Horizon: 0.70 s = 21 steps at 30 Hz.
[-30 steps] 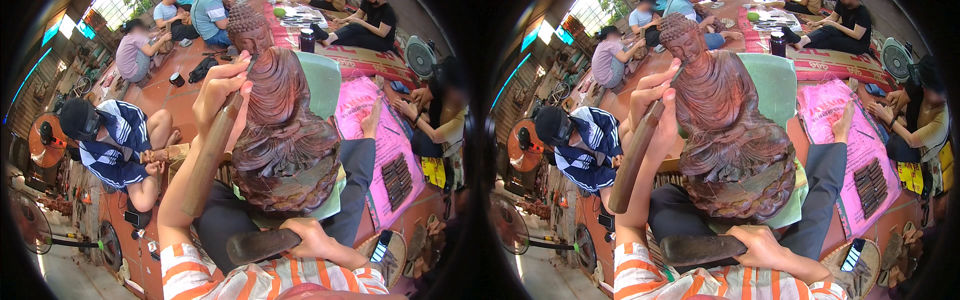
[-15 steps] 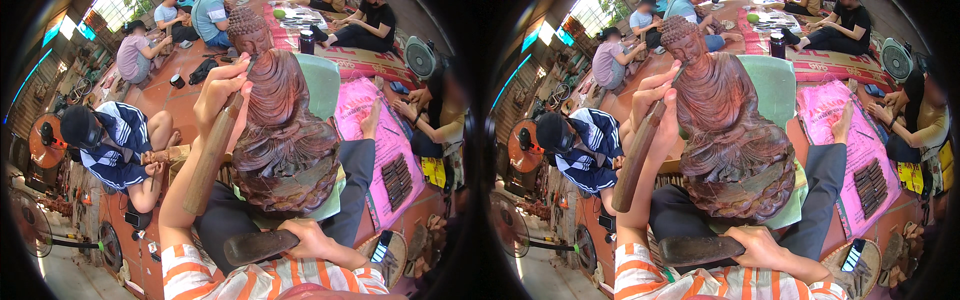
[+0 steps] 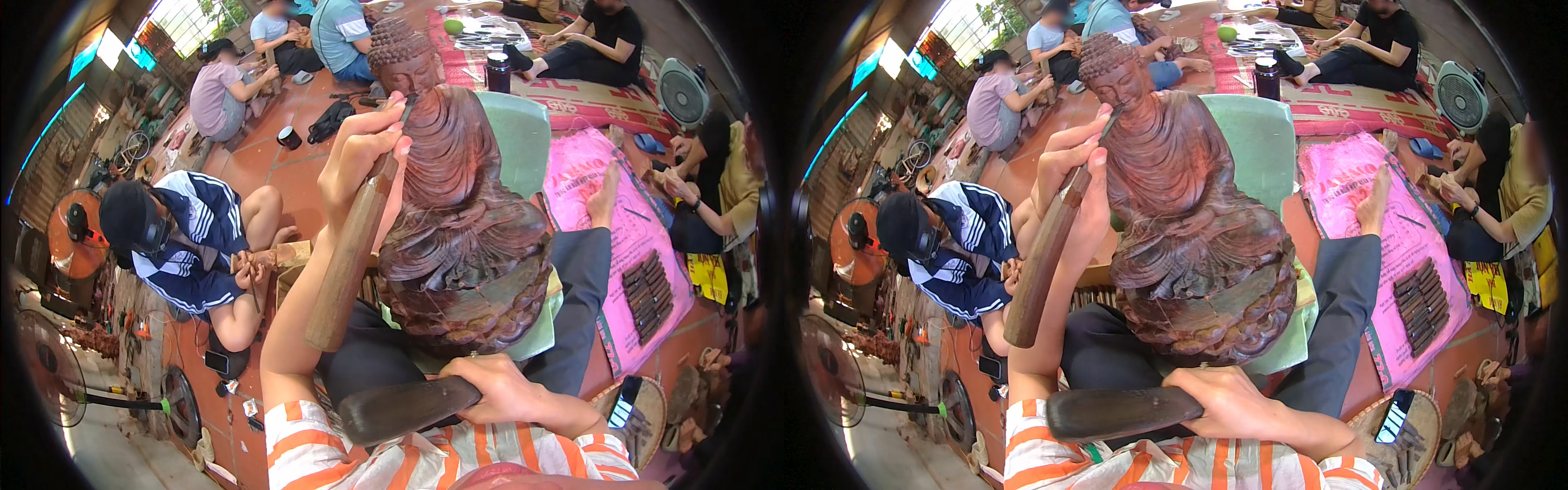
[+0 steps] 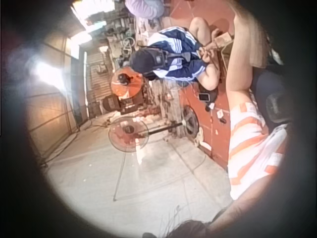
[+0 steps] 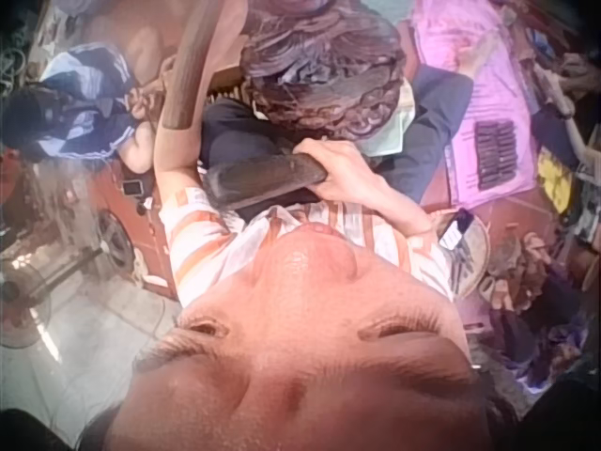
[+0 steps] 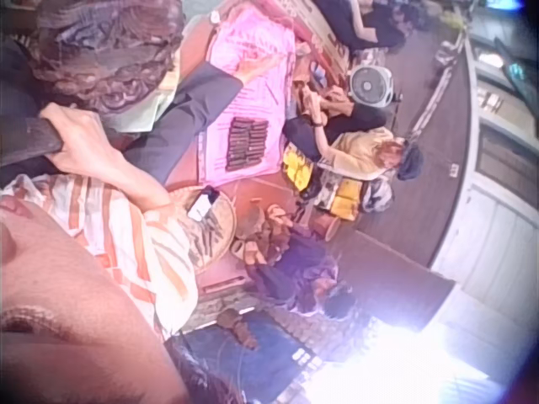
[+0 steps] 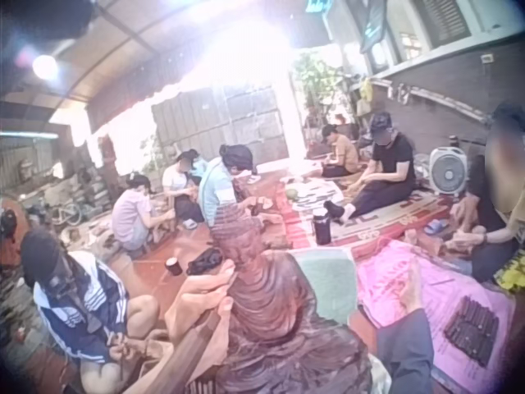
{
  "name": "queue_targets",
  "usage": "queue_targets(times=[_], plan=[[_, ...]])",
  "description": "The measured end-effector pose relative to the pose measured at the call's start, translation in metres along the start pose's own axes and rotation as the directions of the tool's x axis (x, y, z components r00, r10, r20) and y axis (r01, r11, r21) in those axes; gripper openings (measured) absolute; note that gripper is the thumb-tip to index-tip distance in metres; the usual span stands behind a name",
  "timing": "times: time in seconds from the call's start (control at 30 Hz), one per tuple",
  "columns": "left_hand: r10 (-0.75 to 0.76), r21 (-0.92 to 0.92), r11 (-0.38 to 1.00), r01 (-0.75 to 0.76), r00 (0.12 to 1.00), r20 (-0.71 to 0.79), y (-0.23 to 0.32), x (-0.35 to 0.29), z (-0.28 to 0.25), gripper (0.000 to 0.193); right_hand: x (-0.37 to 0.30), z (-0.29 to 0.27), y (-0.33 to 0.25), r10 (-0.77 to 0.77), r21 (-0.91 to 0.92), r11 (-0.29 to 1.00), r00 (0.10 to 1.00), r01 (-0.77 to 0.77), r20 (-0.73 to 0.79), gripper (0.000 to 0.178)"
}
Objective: The person carves a wooden Buddha statue using a chisel and a wooden mallet. They repeatedly strike the chisel to shape the wood, occasionally pausing to select different chisels from a box on the floor.
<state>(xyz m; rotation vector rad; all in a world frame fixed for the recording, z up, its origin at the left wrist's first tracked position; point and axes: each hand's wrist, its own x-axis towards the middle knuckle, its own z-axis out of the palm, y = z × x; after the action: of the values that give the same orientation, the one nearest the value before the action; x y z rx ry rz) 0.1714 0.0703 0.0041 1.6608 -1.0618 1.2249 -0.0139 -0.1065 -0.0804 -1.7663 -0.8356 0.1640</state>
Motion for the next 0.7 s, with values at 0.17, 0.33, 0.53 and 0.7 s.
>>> queue_targets(times=[0.17, 0.33, 0.53, 0.7], plan=[[0.001, 0.042, 0.999, -0.001, 1.0, 0.019, 0.0, 0.001, -0.001, 0.017, 0.027, -0.011, -0.019, -0.154, 0.153, 0.978, 0.985, 0.141, 0.077, 0.05], [-0.006, 0.024, 1.0, 0.006, 1.0, 0.022, 0.003, 0.002, 0.001, 0.017, 0.034, -0.01, -0.021, -0.094, 0.335, 0.942, 0.973, 0.018, 0.212, 0.064], [-0.05, 0.044, 0.998, 0.047, 0.997, 0.066, 0.007, 0.006, -0.005, 0.014, 0.039, -0.005, -0.025, -0.133, 0.346, 0.936, 0.972, 0.059, 0.192, 0.066], [-0.104, 0.04, 0.994, 0.1, 0.986, 0.132, 0.008, 0.007, -0.011, 0.007, 0.042, -0.003, -0.032, -0.124, 0.418, 0.908, 0.958, 0.005, 0.257, 0.065]])
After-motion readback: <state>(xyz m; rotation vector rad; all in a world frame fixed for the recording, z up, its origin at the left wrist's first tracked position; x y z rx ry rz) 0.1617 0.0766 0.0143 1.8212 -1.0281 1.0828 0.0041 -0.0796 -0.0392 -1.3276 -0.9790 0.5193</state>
